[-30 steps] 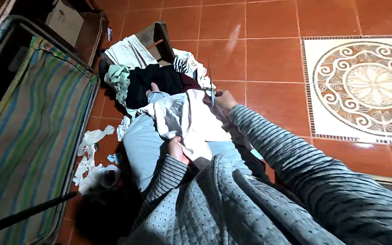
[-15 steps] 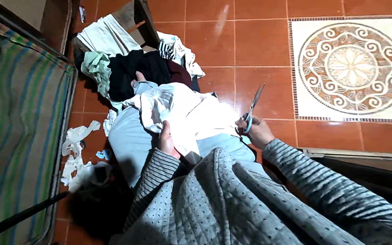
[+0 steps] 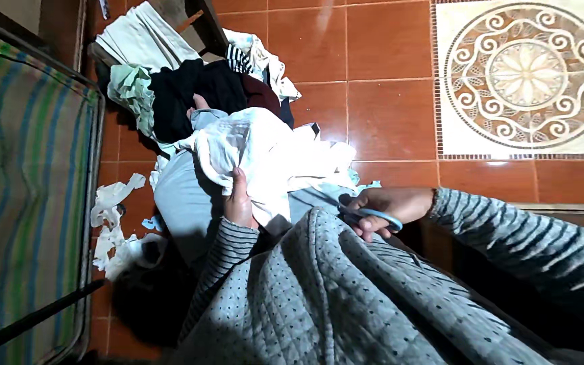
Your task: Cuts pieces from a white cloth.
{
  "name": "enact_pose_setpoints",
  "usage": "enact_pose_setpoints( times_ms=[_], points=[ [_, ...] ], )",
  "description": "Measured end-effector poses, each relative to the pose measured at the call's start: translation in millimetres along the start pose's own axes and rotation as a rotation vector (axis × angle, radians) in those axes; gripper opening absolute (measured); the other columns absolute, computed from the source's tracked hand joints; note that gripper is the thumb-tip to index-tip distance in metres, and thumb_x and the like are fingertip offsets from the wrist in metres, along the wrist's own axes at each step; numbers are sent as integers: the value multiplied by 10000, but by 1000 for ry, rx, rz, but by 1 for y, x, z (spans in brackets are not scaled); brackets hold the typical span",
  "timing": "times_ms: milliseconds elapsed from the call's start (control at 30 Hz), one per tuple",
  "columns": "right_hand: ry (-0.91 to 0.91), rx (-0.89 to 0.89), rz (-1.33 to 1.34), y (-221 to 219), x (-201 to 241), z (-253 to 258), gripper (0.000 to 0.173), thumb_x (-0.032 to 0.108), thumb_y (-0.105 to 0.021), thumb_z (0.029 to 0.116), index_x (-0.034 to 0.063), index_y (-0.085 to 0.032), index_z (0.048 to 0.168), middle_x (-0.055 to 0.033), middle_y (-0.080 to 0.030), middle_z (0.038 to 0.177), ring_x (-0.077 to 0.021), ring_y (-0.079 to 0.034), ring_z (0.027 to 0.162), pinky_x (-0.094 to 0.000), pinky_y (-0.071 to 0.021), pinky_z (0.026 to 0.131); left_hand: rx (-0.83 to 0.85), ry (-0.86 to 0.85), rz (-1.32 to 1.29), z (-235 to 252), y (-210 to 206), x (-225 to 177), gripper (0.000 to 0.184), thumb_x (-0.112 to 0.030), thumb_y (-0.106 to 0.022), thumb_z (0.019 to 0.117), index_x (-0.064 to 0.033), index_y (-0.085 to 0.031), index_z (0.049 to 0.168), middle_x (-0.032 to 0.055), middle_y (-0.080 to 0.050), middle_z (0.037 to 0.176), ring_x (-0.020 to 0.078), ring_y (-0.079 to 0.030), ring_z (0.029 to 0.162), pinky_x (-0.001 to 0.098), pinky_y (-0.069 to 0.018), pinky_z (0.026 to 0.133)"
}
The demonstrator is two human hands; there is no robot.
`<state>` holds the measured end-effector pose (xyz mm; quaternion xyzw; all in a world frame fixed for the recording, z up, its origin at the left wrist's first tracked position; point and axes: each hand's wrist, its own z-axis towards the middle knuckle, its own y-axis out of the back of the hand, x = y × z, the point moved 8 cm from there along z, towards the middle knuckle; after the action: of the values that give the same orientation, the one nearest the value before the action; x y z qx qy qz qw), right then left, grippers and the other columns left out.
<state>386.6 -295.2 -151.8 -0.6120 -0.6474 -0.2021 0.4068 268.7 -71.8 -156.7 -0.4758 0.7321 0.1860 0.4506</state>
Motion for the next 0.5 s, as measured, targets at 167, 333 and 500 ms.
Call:
enact_pose_setpoints(
  times_ms=[167,333,500],
  points=[
    [-108,13,18,-12,2,14,364,444,-593,979,120,-638,818,64,-634,603,-19,-532,427,-190,-426,400,86,93,-86,-4,-7,4,508,-459,-291,1107,-121,-521,1407,69,-679,1213,148,-664,1121,387,-562,967],
    [-63,-35,94,-16,23,29,307,401,-615,969,149,-602,794,81,-604,585,2,-502,406,-170,-411,381,116,137,-145,-7,-10,4,492,-455,-263,1111,-143,-531,1382,65,-697,1142,162,-688,1054,383,-586,906],
    [24,-55,168,-18,29,41,307,419,-652,949,173,-596,774,96,-610,589,19,-495,398,-158,-402,365,122,122,-154,-8,-10,0,474,-422,-241,1119,-141,-533,1365,50,-703,1111,137,-695,1027,339,-591,887]
  ],
)
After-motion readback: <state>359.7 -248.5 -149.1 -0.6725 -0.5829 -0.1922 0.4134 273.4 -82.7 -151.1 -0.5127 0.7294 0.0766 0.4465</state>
